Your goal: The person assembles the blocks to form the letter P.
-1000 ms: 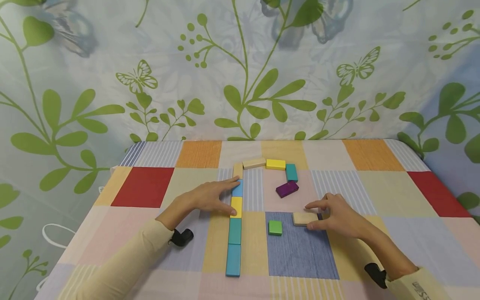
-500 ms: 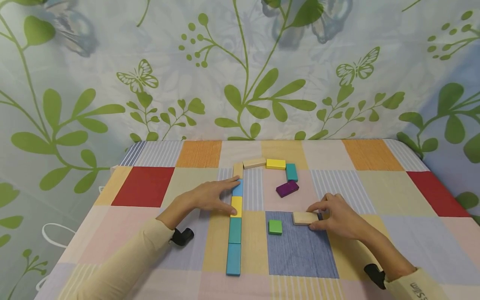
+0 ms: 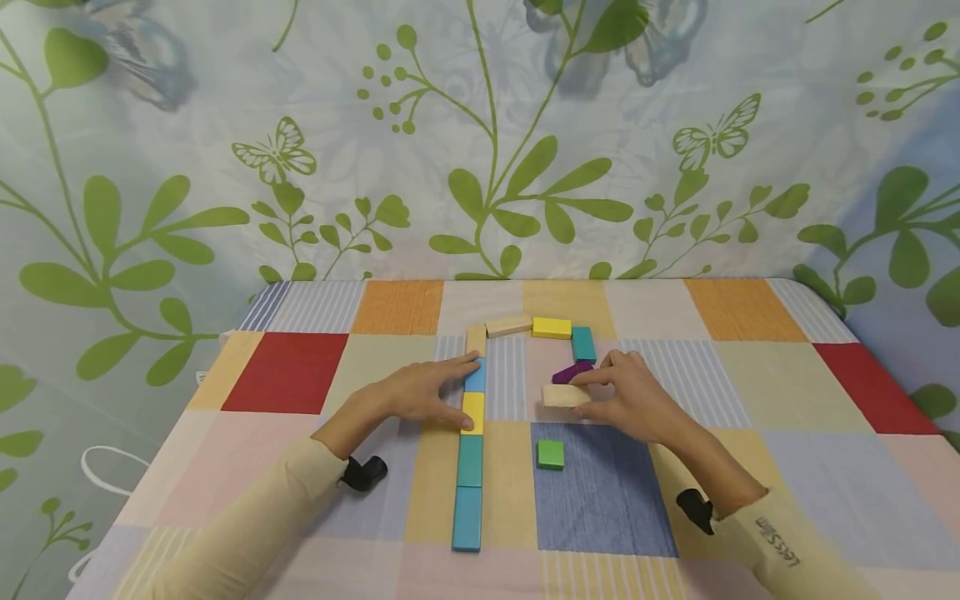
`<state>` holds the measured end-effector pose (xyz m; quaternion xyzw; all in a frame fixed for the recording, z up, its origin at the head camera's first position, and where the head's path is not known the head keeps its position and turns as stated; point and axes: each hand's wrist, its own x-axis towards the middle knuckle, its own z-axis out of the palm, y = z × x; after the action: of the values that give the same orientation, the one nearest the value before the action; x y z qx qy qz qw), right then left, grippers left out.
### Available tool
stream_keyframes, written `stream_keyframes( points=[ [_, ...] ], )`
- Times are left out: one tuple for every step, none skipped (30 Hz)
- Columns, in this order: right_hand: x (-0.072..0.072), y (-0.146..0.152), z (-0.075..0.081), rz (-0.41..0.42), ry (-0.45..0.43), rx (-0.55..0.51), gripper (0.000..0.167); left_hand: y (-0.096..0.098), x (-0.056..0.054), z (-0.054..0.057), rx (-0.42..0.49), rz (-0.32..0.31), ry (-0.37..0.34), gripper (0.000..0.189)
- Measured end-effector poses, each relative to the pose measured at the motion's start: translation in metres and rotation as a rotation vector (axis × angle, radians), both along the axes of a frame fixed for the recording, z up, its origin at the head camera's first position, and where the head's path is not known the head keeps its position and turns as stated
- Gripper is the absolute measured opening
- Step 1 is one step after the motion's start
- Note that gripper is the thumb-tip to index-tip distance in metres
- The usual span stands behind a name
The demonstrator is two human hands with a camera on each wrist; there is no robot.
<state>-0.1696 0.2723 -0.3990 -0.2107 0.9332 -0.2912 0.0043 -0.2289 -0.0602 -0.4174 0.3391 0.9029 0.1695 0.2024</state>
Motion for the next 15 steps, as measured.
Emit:
stream_keyframes(
  points=[
    [-0.004, -0.003, 0.001, 0.007, 0.000, -0.002, 0.037, 0.000, 0.000, 0.000, 0.001, 0.000, -0.003, 0.096],
    [-0.009, -0.007, 0.002, 0.009, 0.000, -0.001, 0.037, 0.000, 0.000, 0.000, 0.003, 0.000, -0.008, 0.096],
    [-0.013, -0.010, 0.003, 0.007, -0.001, 0.002, 0.037, 0.001, 0.000, 0.001, 0.006, 0.001, -0.011, 0.096],
    [-0.017, -0.012, 0.004, 0.008, -0.001, 0.003, 0.037, 0.001, 0.000, 0.001, 0.011, 0.002, -0.013, 0.096],
    [-0.020, -0.015, 0.005, 0.006, -0.007, 0.004, 0.038, 0.001, 0.000, 0.001, 0.012, 0.002, -0.016, 0.096],
    [-0.024, -0.018, 0.005, 0.008, -0.014, 0.001, 0.038, 0.001, 0.000, 0.002, 0.012, 0.002, -0.018, 0.096],
    [-0.027, -0.020, 0.006, 0.010, -0.014, 0.002, 0.039, 0.001, 0.000, 0.002, 0.009, 0.003, -0.019, 0.096],
    [-0.030, -0.023, 0.006, 0.010, -0.020, 0.001, 0.039, 0.001, 0.000, 0.002, 0.007, 0.004, -0.019, 0.096],
    [-0.032, -0.025, 0.005, 0.013, -0.021, -0.004, 0.039, 0.001, 0.000, 0.002, 0.005, 0.004, -0.016, 0.096],
    [-0.035, -0.027, 0.005, 0.020, -0.016, -0.003, 0.039, 0.001, 0.000, 0.002, 0.004, 0.005, -0.013, 0.096],
    [-0.037, -0.028, 0.004, 0.026, -0.012, -0.003, 0.039, 0.000, 0.000, 0.001, 0.000, 0.005, -0.012, 0.096],
    [-0.040, -0.030, 0.003, 0.035, -0.004, -0.004, 0.038, 0.000, 0.000, 0.001, 0.000, 0.005, -0.010, 0.096],
    [-0.042, -0.031, 0.001, 0.043, 0.005, 0.000, 0.038, 0.000, 0.000, 0.001, 0.001, 0.006, -0.009, 0.096],
    [-0.044, -0.032, 0.000, 0.053, 0.015, 0.005, 0.038, 0.000, -0.001, 0.001, 0.002, 0.007, -0.008, 0.096],
    [-0.045, -0.033, -0.002, 0.058, 0.021, 0.011, 0.037, 0.000, -0.001, 0.001, 0.003, 0.007, -0.009, 0.096]
  ],
)
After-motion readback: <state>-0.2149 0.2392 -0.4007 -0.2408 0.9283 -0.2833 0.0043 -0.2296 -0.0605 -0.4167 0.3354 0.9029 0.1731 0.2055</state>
